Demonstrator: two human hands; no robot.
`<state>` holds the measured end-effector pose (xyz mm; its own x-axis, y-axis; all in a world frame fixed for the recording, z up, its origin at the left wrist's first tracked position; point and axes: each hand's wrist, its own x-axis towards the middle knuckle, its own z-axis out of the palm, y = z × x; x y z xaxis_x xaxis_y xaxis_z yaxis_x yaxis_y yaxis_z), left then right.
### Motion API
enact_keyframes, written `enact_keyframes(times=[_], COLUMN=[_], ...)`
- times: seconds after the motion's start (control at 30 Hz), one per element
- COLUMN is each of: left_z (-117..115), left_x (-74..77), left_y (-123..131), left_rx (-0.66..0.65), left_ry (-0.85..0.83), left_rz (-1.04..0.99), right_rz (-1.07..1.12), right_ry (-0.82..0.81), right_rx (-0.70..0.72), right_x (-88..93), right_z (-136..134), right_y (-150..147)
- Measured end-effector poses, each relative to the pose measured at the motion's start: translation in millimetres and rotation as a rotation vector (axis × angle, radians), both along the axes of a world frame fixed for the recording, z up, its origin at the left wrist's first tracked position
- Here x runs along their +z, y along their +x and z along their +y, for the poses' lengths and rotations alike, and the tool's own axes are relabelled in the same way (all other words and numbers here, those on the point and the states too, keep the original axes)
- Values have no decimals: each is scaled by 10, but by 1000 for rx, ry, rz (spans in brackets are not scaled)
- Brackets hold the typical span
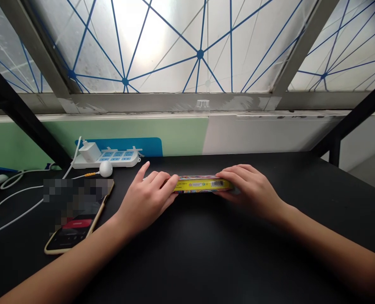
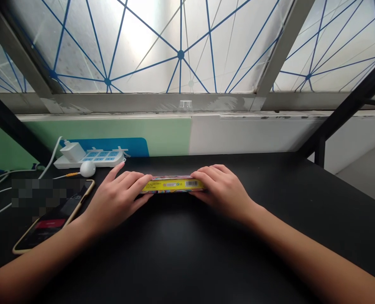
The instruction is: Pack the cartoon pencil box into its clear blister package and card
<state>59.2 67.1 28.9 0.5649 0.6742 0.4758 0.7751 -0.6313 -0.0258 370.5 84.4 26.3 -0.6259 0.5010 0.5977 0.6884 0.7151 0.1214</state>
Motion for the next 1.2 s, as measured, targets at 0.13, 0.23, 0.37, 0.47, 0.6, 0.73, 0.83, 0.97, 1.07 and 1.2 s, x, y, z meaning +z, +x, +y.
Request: enact_keyframes(times=[0.13, 0.23, 0.37, 0.47, 0.6, 0.73, 0.83, 0.97, 1.07, 1.2], left_z=[-114, -160, -126, -66, -14, -10, -15, -14, -15, -22], left_x=[-4, -9, -7, -57, -174, -203, -174, -161, -171, -184], left_y=[78, 119, 111, 79, 54, 58, 63, 55, 52, 57], left_rx=[13, 39, 18, 6, 136, 233, 260, 264, 254, 244], left_ry=[-88, -164, -164, -118, -188, -275, -298, -313, -303, -288], left_rz=[24, 68, 120, 61, 88, 173, 190, 196, 187, 184], right_rz=[-107, -167, -175, -217, -248, -232, -261, -259, -224, -186], right_ry=[-42, -120, -183, -260, -399, -566, -655, -703, -597, -411], right_rx=[13, 26, 47, 98, 125, 90, 41, -24, -100, -71], right_x=[-28, -63, -130, -164, -116, 61, 214, 348, 336, 145], right_z=[-42, -82, -109, -101, -84, -74, -49, 20, 56, -9], right_y=[-64, -144, -215, -217, -184, -94, 66, 319, 342, 45])
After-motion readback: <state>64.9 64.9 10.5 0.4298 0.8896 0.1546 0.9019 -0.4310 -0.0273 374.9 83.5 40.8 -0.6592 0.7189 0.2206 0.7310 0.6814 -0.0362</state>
